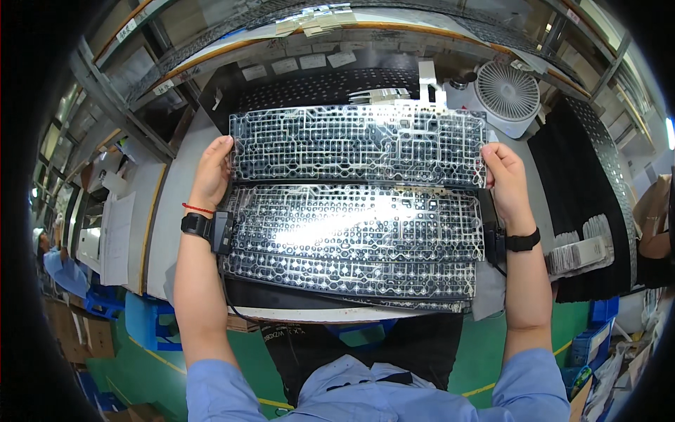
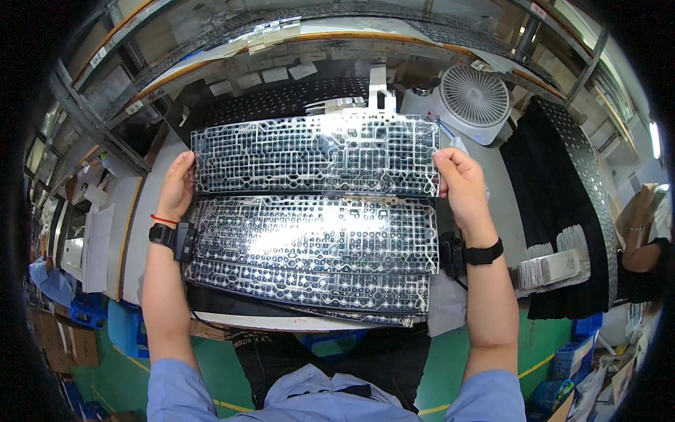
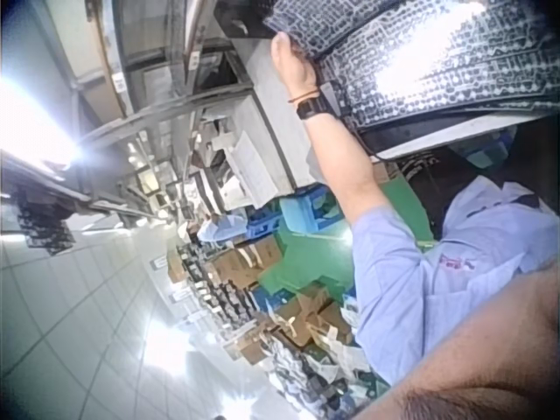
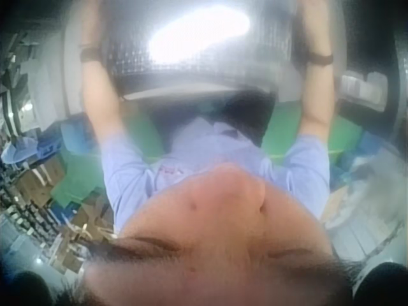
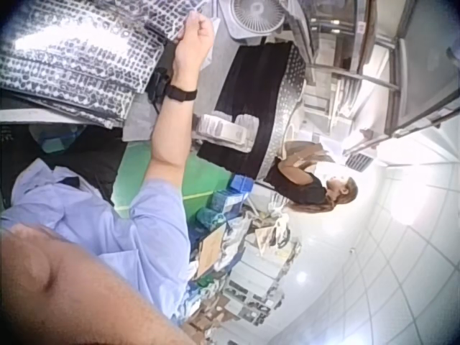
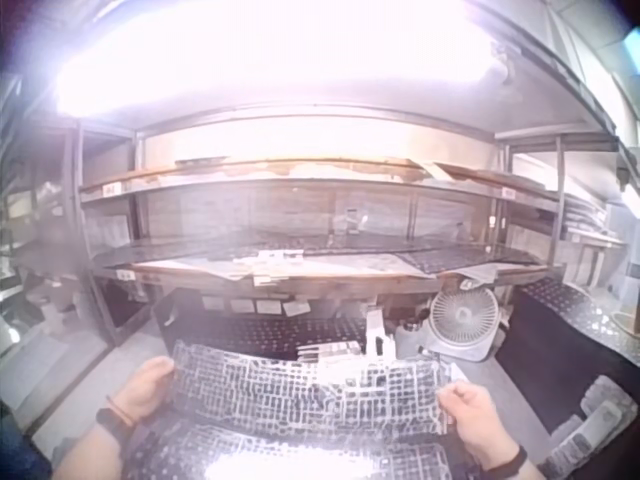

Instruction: Inspecting and sorting metal or plastic mesh-like components at an assembly station.

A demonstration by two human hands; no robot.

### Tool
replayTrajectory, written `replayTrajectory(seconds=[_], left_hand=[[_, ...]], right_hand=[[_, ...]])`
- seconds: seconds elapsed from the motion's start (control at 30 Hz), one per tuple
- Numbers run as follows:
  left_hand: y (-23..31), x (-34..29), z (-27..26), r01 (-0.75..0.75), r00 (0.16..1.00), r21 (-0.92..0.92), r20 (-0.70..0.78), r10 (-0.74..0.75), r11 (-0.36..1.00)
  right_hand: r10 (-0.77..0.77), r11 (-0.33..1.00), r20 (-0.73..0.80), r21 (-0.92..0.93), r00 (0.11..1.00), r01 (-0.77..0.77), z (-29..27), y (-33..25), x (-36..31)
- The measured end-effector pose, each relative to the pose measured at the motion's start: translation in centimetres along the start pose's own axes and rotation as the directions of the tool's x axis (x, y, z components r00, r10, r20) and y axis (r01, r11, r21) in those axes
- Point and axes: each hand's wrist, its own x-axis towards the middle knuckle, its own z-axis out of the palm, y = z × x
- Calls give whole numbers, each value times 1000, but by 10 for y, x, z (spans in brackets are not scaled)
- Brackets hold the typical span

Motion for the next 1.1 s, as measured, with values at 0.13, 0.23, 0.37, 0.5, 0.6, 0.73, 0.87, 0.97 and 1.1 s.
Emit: replayTrajectory(seconds=[0.13, 0.23, 0.37, 0.5, 0.6, 0.73, 0.87, 0.97, 1.1], left_hand=[[-1, 8, -33, 15, 945, -166, 324, 40, 986], [-2, 1, -13, -54, 990, -76, 128, 63, 996], [4, -4, 3, -24, 999, -20, -31, 23, 1000], [14, -14, 33, -30, 998, 49, -56, 33, 998], [10, -5, 7, 30, 1000, 163, 4, -31, 986], [6, -3, 3, 105, 993, 231, 30, -115, 967], [3, -3, 2, 68, 997, 196, 11, -72, 978], [3, -3, 3, 62, 998, 196, 5, -64, 979], [1, 1, -3, 7, 1000, 69, 5, -7, 998]], right_hand=[[-79, 997, -88, -18, 993, 78, 5, -5, -2], [-117, 991, -140, 45, 983, 125, 8, -4, -3], [-122, 991, -66, 43, 990, 125, 0, -2, -1], [-126, 990, -61, -72, 990, 121, 8, -9, -3], [-120, 991, -38, -61, 992, 117, 11, -8, -2], [-113, 992, -24, -62, 993, 112, 9, -9, -3], [-139, 989, -22, -60, 990, 137, 13, -12, -4], [-151, 988, -9, -40, 988, 151, 11, -9, -5], [-141, 989, -8, -45, 990, 140, 10, -11, -5]])
